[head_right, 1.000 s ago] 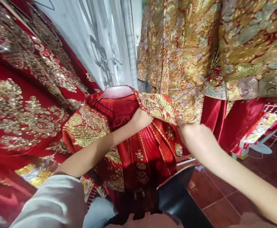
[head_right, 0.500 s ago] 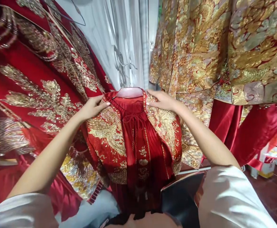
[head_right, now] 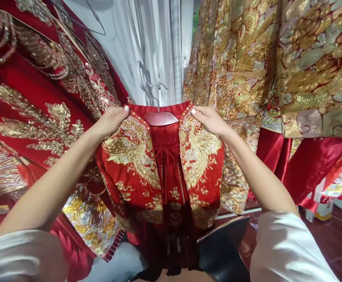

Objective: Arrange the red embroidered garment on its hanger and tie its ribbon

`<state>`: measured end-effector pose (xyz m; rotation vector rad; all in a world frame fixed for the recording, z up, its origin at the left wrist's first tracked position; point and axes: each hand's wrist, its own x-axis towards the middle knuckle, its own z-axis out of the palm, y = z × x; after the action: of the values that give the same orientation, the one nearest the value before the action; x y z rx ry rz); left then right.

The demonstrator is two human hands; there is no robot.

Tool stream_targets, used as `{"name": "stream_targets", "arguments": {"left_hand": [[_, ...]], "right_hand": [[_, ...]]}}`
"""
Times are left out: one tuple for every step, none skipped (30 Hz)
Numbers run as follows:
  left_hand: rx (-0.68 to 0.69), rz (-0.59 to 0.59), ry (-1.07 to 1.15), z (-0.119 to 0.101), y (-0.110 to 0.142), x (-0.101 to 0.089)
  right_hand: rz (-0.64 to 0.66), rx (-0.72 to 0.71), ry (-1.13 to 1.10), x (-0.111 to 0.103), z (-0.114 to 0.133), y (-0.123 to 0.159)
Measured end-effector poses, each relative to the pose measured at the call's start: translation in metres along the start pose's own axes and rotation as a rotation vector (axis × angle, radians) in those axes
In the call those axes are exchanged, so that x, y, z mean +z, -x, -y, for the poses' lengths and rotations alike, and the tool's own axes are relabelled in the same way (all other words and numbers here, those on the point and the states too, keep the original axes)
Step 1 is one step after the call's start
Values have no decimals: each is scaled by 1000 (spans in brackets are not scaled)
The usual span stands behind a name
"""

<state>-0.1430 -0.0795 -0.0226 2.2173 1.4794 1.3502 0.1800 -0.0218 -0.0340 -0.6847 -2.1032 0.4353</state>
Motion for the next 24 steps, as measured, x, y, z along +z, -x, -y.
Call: {"name": "stream_targets", "arguments": {"left_hand": [[1, 10, 16, 1, 3, 0], [-6, 31, 39, 4, 4, 0], [-25, 62, 66, 7, 5, 1], [-64, 106, 93, 11, 4, 2], [-116, 153, 122, 15, 3, 2], [-171, 202, 147, 18, 2, 2], [-218, 258, 164, 22, 1, 0], [-243, 315, 165, 26, 2, -4], [-239, 369, 148, 29, 3, -9], [-214, 418, 116, 32, 7, -15], [-182, 461, 77, 34, 12, -21], [-161, 483, 41, 37, 18, -25], [-158, 478, 16, 39, 25, -26], [-172, 441, -1, 42, 34, -25], [-196, 374, -22, 43, 42, -20], [-228, 268, -69, 43, 49, -13], [-262, 133, -153, 43, 56, -3], [-293, -16, -267, 41, 62, 7], [-317, -154, -390, 38, 67, 17], [-327, -272, -497, 35, 71, 27], [-318, -361, -576, 32, 75, 37], [-286, -425, -623, 29, 81, 46], [-239, -473, -647, 26, 88, 56], [-190, -522, -661, 24, 97, 66]], "right_hand": [[-7, -26, 18, 0, 1, 1], [-16, -43, 26, 1, 0, 1], [-26, -49, 24, 3, -3, 1], [-33, -40, 17, 4, -8, 0], [-30, -17, 10, 5, -15, -1], [-18, 20, 3, 4, -24, -1], [9, 64, -3, 2, -34, -1], [46, 109, -7, -3, -44, 1], [92, 150, -8, -9, -54, 5], [136, 182, -8, -15, -62, 10], [170, 200, -8, -22, -68, 16], [195, 209, -12, -26, -71, 24], [207, 214, -24, -28, -72, 33], [194, 218, -39, -26, -71, 42], [142, 224, -40, -20, -68, 50], [47, 229, -15, -11, -63, 58], [-84, 231, 42, 1, -57, 64], [-237, 230, 130, 14, -53, 68], [-392, 225, 235, 27, -49, 72], [-524, 219, 337, 41, -46, 74], [-617, 211, 418, 53, -44, 75], [-674, 205, 477, 64, -43, 78], [-713, 202, 520, 75, -42, 81], [-747, 200, 556, 85, -40, 87]]}}
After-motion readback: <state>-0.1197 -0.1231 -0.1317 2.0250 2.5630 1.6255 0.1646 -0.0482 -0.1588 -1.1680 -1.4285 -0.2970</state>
